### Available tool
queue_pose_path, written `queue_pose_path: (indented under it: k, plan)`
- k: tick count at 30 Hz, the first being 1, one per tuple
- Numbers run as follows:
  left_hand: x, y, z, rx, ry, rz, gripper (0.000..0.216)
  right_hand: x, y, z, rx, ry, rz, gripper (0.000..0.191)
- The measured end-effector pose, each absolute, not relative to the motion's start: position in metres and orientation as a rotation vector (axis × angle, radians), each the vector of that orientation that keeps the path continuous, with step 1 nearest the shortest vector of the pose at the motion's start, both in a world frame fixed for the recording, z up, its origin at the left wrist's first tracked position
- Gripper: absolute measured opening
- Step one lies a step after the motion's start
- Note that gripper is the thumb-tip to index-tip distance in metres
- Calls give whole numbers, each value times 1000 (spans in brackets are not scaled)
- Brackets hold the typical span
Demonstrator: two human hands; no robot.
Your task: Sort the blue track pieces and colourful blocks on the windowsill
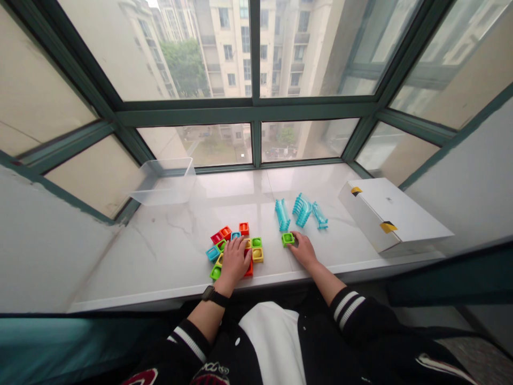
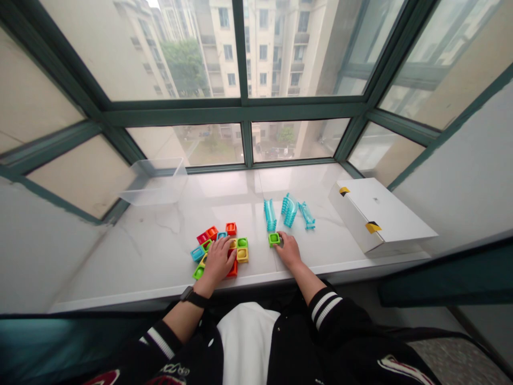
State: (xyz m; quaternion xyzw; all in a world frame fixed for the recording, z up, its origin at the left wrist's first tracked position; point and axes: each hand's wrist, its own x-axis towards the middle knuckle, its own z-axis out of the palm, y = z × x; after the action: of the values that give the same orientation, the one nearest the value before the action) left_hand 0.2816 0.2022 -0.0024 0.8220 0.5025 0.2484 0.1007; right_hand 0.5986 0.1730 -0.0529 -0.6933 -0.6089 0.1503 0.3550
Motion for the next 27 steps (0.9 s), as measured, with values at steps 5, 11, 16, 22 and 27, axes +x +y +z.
queue_pose_path:
  k: [5, 11, 16, 22, 27]
  plan:
    - [282, 202, -2, 2471, 1507, 717, 39, 599, 173, -53, -1800, -1580, 388, 51]
    - [282, 200, 0, 2540, 1554, 658, 39, 604, 168, -57, -1749, -1549, 441, 57]
    - [282, 200, 1, 2532, 1536, 663, 43, 606, 152, -53, -1694, -1439, 435, 45]
    - [281, 200, 0, 2526, 1487, 640, 44, 569, 127, -27, -1526, -1520, 405, 14]
    - [279, 200, 0, 2552, 1473, 611, 40, 519, 129, -6, -1335, -1877, 792, 40]
